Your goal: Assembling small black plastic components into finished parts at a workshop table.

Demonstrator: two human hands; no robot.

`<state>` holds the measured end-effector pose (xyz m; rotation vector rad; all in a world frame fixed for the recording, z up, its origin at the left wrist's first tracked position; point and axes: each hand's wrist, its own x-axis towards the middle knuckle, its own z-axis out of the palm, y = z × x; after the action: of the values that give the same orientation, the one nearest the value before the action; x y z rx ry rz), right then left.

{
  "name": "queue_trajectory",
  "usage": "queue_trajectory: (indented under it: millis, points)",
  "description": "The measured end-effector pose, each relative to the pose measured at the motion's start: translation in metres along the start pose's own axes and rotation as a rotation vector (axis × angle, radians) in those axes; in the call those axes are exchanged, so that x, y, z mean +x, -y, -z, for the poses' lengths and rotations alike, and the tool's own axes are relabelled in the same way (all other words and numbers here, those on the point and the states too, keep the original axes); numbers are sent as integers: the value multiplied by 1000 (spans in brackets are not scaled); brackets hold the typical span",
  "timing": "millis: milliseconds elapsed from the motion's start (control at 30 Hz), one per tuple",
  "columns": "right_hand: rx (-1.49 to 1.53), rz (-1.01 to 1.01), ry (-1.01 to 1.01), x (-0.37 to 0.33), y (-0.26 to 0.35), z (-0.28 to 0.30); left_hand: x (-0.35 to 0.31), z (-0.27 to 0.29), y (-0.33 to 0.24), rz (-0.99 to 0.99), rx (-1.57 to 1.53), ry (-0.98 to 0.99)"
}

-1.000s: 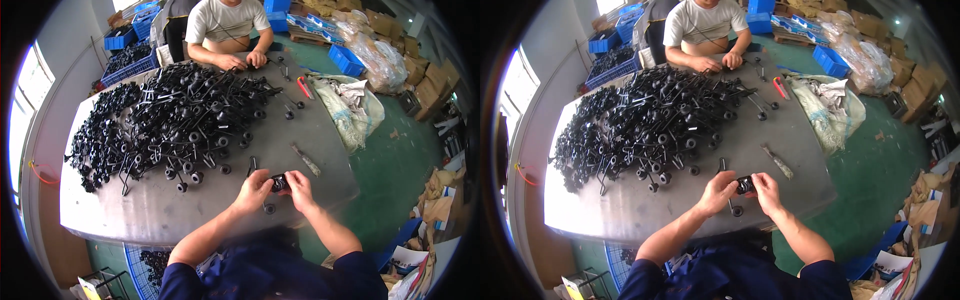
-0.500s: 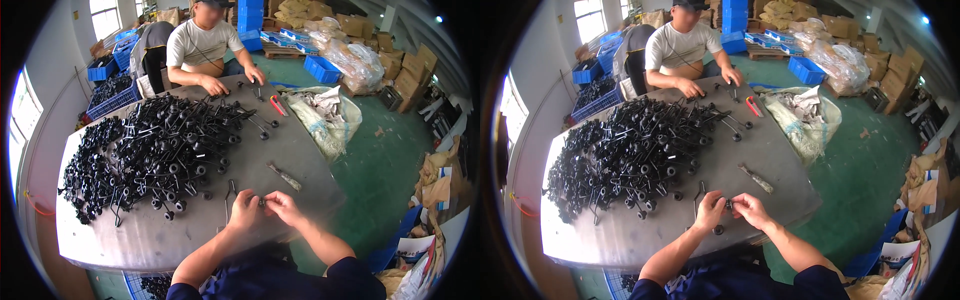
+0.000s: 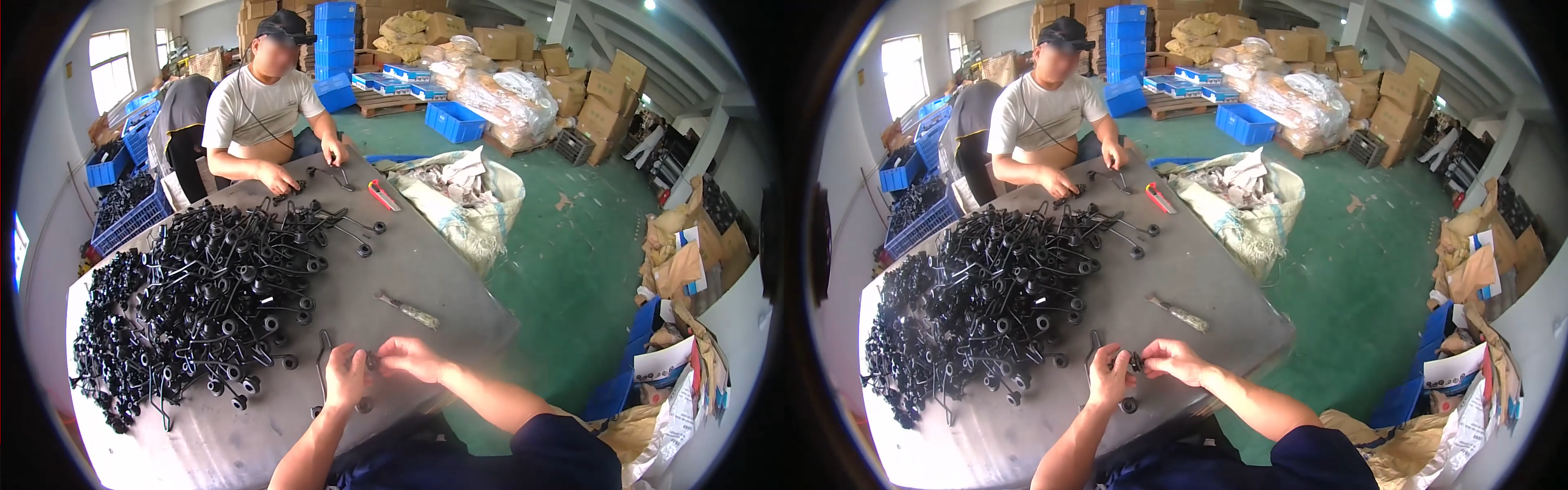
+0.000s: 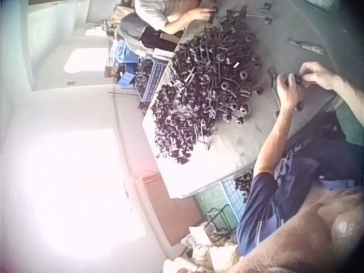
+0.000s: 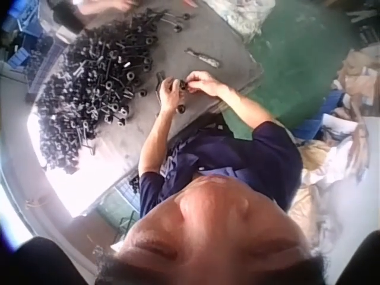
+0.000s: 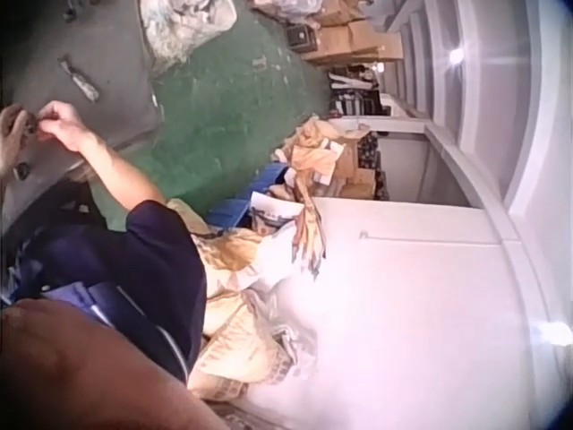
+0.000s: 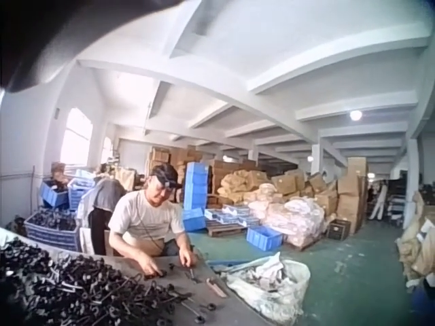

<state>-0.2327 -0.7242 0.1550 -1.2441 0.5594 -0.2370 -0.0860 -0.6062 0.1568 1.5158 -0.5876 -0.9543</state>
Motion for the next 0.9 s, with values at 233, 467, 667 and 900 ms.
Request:
queue_trajectory:
  millis: [233,467,667,900]
  points:
    - [196,-82,-38,4,-2,2,1,-4,-2,-4,-35,-16]
    - [252,-9,-34,6,-17,7,-4,-7,-7,-8,-41,-38]
    - [439,-224,87,2,-5,-5,-3,-2,1,-45,43,22]
    - [-715,392,-287,8,2,1,-12,-6,-11,-54,-57,-72]
